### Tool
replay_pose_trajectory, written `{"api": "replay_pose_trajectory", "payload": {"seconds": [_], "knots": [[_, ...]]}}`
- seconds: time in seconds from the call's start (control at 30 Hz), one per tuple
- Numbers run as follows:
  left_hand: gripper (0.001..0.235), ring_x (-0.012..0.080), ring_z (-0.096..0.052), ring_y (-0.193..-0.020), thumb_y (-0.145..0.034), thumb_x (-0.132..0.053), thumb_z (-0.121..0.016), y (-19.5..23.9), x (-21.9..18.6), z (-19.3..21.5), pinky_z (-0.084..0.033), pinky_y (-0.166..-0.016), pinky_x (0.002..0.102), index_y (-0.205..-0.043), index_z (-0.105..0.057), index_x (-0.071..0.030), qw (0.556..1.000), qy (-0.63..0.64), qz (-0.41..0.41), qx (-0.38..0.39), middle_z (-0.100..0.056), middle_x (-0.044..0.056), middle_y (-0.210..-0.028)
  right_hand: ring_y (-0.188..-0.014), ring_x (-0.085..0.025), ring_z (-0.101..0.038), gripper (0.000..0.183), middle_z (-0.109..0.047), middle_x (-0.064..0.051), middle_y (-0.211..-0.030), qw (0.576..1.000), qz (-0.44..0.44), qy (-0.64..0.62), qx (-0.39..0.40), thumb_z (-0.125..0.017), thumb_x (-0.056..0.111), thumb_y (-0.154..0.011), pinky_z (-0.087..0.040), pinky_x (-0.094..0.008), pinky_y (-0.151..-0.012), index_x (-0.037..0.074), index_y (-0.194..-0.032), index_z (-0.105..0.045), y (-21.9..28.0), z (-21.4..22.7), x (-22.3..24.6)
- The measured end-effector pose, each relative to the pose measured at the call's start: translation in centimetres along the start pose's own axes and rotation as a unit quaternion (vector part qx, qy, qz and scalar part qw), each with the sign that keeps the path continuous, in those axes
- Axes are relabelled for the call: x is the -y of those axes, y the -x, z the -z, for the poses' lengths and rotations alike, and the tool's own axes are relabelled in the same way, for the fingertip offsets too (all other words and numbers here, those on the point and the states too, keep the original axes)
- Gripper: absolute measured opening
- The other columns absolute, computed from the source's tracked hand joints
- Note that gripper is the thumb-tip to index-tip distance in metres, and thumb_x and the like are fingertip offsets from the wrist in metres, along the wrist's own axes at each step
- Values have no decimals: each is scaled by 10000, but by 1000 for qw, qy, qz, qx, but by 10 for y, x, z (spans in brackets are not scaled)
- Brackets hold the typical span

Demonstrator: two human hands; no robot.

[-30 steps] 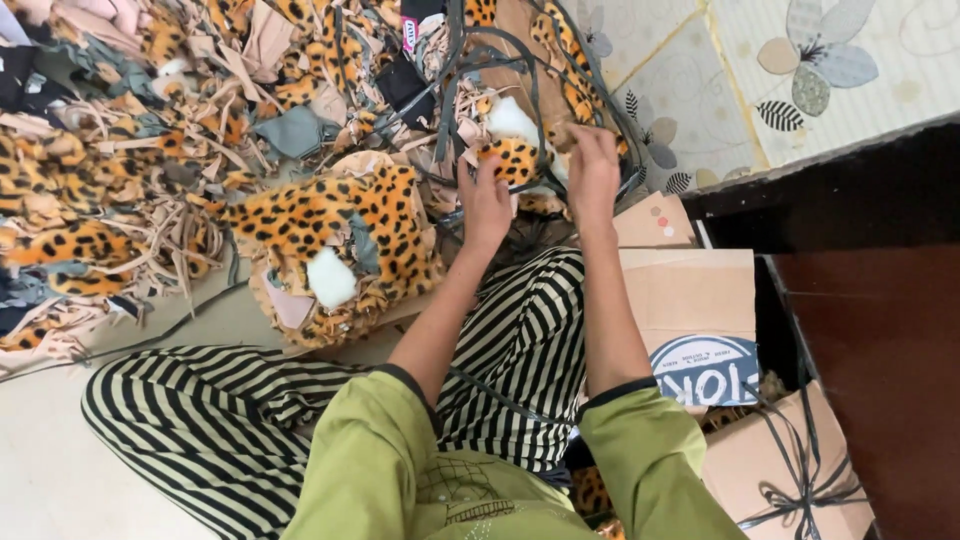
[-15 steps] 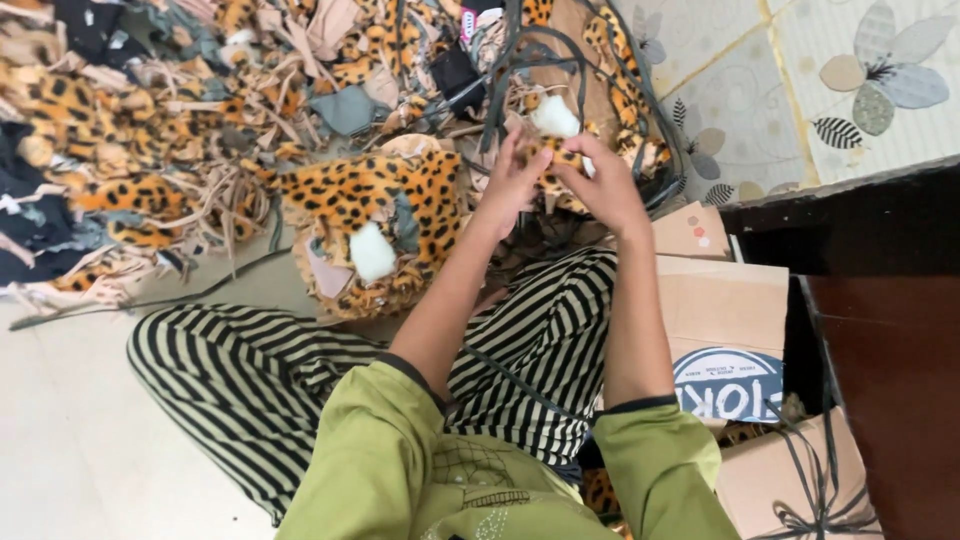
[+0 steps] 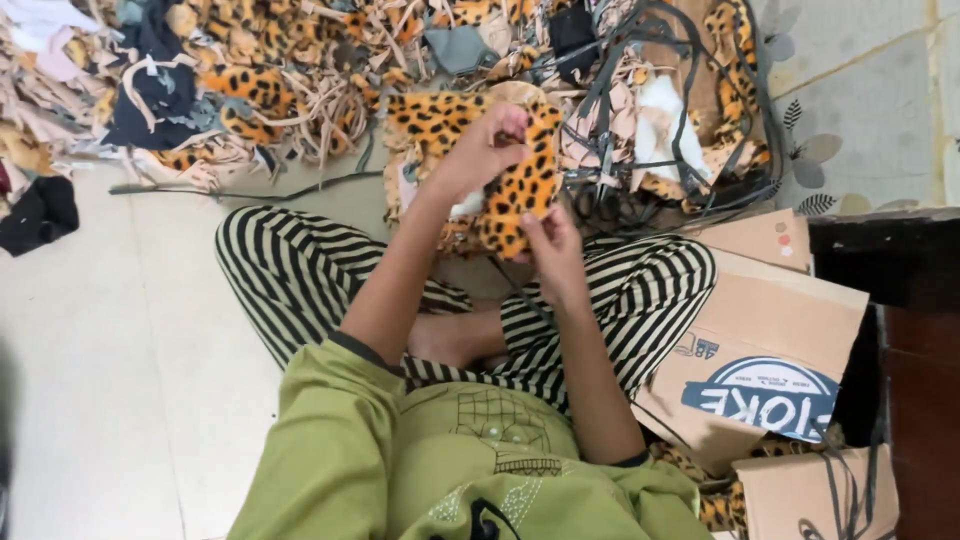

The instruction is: The person sits on the floor and assembles a craft by placing patterned fabric pieces onto a cardboard base. They use scissors to trim the fabric and then add white stuffing material, pressing it into place.

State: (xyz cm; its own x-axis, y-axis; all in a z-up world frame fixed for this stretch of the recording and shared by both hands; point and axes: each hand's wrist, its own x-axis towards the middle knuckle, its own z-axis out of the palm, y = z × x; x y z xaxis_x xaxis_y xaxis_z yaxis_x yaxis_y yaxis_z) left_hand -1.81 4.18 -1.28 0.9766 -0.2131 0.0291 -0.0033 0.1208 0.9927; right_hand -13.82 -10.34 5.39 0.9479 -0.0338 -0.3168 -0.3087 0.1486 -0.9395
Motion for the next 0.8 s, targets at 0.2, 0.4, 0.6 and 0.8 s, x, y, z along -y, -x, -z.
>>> {"api": "replay_pose_trajectory", "payload": {"seconds": [0.2, 0.4, 0.6, 0.8], "knots": [[587, 101, -335, -470, -976, 104, -466, 20, -85, 17, -321, -457, 271, -1484, -435, -187, 967, -243, 44, 68, -462, 48, -1566, -506, -83, -504, 382, -401, 33, -614, 980, 11, 197, 3, -629, 327, -1014, -443, -240, -501, 163, -737, -423, -11, -8, -22], [390, 321, -651, -1158, -902, 2, -594, 11, -19, 31, -509, -998, 458, -1113, -738, -293, 953, -296, -59, 2, -645, 49, -1155, -501, -123, -674, 220, -693, 34, -631, 945, 0, 326, 22, -803, 410, -861, -497, -274, -563, 203, -893, -736, -47, 25, -97], [367, 324, -666, -1068, -910, 96, -571, 14, -15, 24, -565, -868, 419, -1055, -715, -209, 927, -357, -108, -36, -623, 28, -1096, -993, -378, -695, 325, -727, -14, -843, 883, -46, 467, -1, -733, 488, -901, -463, -585, -880, 204, -1020, -630, -37, 19, -70], [305, 314, -629, -1038, -923, 106, -591, 26, -24, 19, -578, -729, 375, -1040, -694, -157, 899, -423, -107, -52, -612, 46, -1060, -1028, -360, -678, 215, -690, 35, -907, 866, -59, 496, -3, -668, 428, -965, -380, -665, -956, 263, -1061, -570, -38, 8, -76]]}}
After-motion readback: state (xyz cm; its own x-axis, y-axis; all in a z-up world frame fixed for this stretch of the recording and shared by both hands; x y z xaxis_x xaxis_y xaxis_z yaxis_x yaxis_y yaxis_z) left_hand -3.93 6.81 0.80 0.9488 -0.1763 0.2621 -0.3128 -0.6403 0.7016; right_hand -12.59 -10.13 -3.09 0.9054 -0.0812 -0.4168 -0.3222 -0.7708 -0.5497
